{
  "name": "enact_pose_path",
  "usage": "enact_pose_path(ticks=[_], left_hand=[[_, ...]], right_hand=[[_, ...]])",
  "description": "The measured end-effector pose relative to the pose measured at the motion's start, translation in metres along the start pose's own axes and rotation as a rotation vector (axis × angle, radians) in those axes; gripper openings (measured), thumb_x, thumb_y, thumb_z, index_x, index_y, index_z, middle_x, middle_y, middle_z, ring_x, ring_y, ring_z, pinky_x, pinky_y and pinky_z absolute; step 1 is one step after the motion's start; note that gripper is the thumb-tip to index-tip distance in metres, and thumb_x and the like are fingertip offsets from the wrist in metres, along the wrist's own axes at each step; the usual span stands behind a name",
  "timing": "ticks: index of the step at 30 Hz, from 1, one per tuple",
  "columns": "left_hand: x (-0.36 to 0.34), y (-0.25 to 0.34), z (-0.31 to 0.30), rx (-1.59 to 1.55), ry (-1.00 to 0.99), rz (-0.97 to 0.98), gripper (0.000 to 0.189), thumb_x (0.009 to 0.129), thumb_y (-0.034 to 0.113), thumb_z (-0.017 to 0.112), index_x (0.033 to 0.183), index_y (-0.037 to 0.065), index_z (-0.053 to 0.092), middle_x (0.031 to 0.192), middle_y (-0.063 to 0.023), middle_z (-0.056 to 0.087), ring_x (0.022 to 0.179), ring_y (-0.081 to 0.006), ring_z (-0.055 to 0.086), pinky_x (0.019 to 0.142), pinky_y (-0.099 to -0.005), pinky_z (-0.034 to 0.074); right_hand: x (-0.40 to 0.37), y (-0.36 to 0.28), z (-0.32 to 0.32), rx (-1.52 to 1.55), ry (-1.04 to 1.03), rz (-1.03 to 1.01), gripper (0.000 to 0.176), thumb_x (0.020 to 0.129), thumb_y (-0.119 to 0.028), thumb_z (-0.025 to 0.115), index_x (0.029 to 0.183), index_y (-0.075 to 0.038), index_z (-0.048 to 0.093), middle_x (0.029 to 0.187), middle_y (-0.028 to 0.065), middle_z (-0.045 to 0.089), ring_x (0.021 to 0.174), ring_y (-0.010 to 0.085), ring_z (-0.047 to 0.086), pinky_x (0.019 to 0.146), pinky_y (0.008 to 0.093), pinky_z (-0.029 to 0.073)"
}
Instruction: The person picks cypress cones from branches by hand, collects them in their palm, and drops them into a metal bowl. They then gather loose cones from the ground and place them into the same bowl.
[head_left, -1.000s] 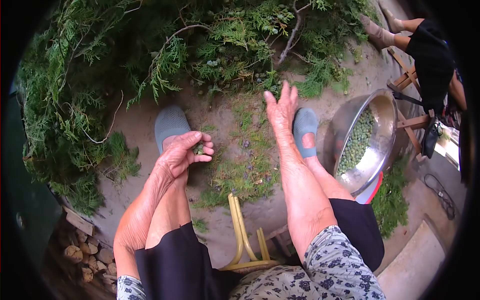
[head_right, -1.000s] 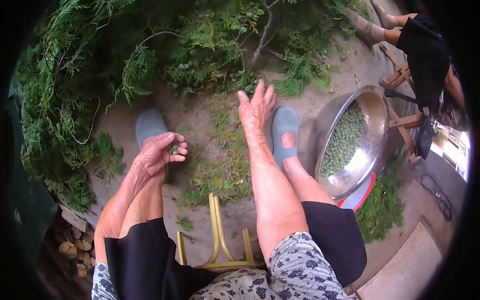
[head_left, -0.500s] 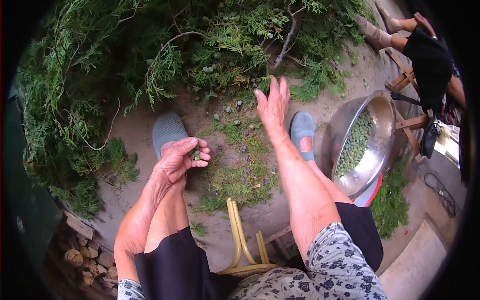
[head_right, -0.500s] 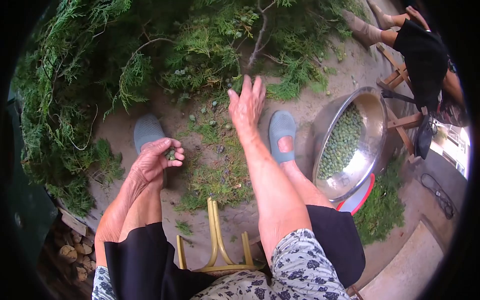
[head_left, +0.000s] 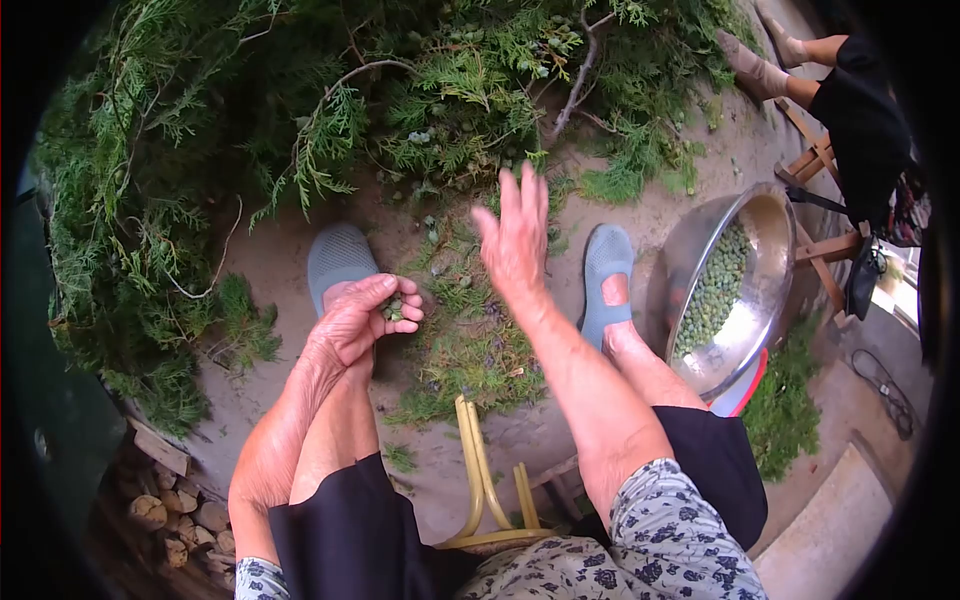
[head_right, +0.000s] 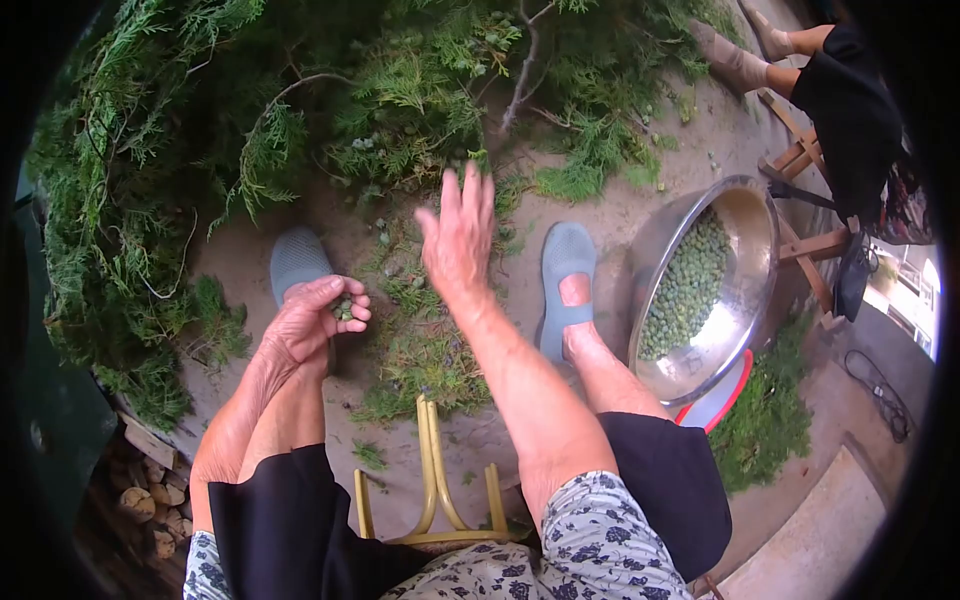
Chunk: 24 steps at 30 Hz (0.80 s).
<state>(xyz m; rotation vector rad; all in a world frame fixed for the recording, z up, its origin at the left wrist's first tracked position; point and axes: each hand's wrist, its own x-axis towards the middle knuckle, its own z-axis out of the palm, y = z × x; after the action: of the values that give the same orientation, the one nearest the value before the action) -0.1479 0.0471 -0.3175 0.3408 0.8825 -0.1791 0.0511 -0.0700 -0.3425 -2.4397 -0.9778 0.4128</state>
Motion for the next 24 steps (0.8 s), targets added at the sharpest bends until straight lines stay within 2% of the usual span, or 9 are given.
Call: enact_pose_path(ticks=[4, 9, 11, 14, 15, 16, 17, 22, 24], left_hand=[[0.001, 0.0, -0.001, -0.01, 0.002, -0.018, 0.024, 0.095, 0.019, 0.052, 0.101, -0.004, 0.056, 0.093, -0.0146, 0.062, 0.08, -0.0232, 0.064, 0.072, -0.0354, 0.057], [0.001, 0.0, -0.001, -0.02, 0.009, -0.015, 0.024, 0.094, 0.018, 0.052, 0.101, -0.004, 0.057, 0.092, -0.0148, 0.062, 0.081, -0.0235, 0.064, 0.072, -0.0355, 0.057], [0.001, -0.001, -0.003, -0.022, 0.01, -0.022, 0.024, 0.094, 0.018, 0.053, 0.101, -0.004, 0.057, 0.092, -0.015, 0.062, 0.081, -0.0237, 0.064, 0.072, -0.0356, 0.057], [0.0, -0.001, -0.001, -0.019, -0.01, 0.021, 0.025, 0.094, 0.017, 0.052, 0.102, -0.006, 0.057, 0.093, -0.0155, 0.062, 0.081, -0.0234, 0.064, 0.073, -0.0357, 0.057], [0.001, 0.0, -0.001, -0.02, -0.014, 0.024, 0.025, 0.094, 0.017, 0.052, 0.102, -0.006, 0.057, 0.093, -0.0155, 0.062, 0.081, -0.0234, 0.064, 0.073, -0.0357, 0.057], [0.001, 0.001, -0.002, -0.021, -0.003, 0.016, 0.024, 0.094, 0.016, 0.052, 0.102, -0.006, 0.057, 0.093, -0.0154, 0.062, 0.082, -0.023, 0.063, 0.073, -0.0357, 0.057], [0.001, 0.0, -0.002, -0.023, 0.007, 0.002, 0.024, 0.095, 0.016, 0.052, 0.102, -0.006, 0.057, 0.093, -0.0153, 0.062, 0.082, -0.0226, 0.063, 0.073, -0.0356, 0.057], [0.0, 0.0, 0.001, -0.027, -0.02, 0.03, 0.024, 0.095, 0.016, 0.051, 0.103, -0.006, 0.057, 0.094, -0.0151, 0.062, 0.083, -0.0219, 0.063, 0.074, -0.0355, 0.057], [0.0, 0.0, 0.001, -0.03, -0.025, 0.03, 0.024, 0.095, 0.016, 0.051, 0.103, -0.006, 0.057, 0.094, -0.015, 0.062, 0.083, -0.0218, 0.063, 0.074, -0.0355, 0.057]], right_hand=[[0.028, -0.001, 0.002, -0.113, -0.106, 0.087, 0.06, 0.082, -0.025, 0.064, 0.131, 0.0, 0.042, 0.142, 0.0253, 0.03, 0.129, 0.0478, 0.029, 0.107, 0.0558, 0.025], [-0.057, -0.024, 0.001, -0.135, -0.292, -0.062, 0.058, 0.08, -0.022, 0.066, 0.131, -0.005, 0.045, 0.145, 0.0209, 0.029, 0.131, 0.0441, 0.028, 0.104, 0.0624, 0.022], [-0.068, -0.024, -0.002, -0.122, -0.259, -0.065, 0.055, 0.08, -0.021, 0.066, 0.129, -0.007, 0.048, 0.145, 0.0203, 0.03, 0.133, 0.0402, 0.027, 0.108, 0.0566, 0.022], [-0.063, 0.006, 0.001, -0.03, 0.01, 0.105, 0.036, 0.082, -0.014, 0.063, 0.117, -0.005, 0.058, 0.136, 0.0193, 0.042, 0.129, 0.0342, 0.036, 0.109, 0.042, 0.028], [-0.064, 0.017, 0.0, 0.2, 0.117, 0.294, 0.03, 0.083, -0.01, 0.062, 0.112, -0.005, 0.061, 0.132, 0.0175, 0.047, 0.124, 0.0317, 0.042, 0.107, 0.0398, 0.031], [-0.059, 0.029, -0.011, -0.019, 0.084, 0.314, 0.029, 0.083, -0.009, 0.061, 0.112, -0.006, 0.062, 0.127, 0.0151, 0.051, 0.115, 0.0287, 0.05, 0.101, 0.0371, 0.039], [-0.056, 0.036, -0.018, 0.17, 0.145, 0.457, 0.024, 0.083, -0.007, 0.061, 0.106, -0.004, 0.063, 0.115, 0.0128, 0.059, 0.101, 0.0263, 0.059, 0.09, 0.035, 0.047], [-0.039, 0.076, -0.033, 0.156, 0.266, 0.407, 0.016, 0.08, -0.004, 0.063, 0.096, -0.003, 0.064, 0.09, 0.0142, 0.062, 0.085, 0.0269, 0.061, 0.076, 0.037, 0.048], [-0.034, 0.074, -0.029, 0.154, 0.164, 0.46, 0.016, 0.079, -0.004, 0.065, 0.095, -0.003, 0.064, 0.09, 0.0142, 0.061, 0.085, 0.0269, 0.06, 0.076, 0.037, 0.047]])
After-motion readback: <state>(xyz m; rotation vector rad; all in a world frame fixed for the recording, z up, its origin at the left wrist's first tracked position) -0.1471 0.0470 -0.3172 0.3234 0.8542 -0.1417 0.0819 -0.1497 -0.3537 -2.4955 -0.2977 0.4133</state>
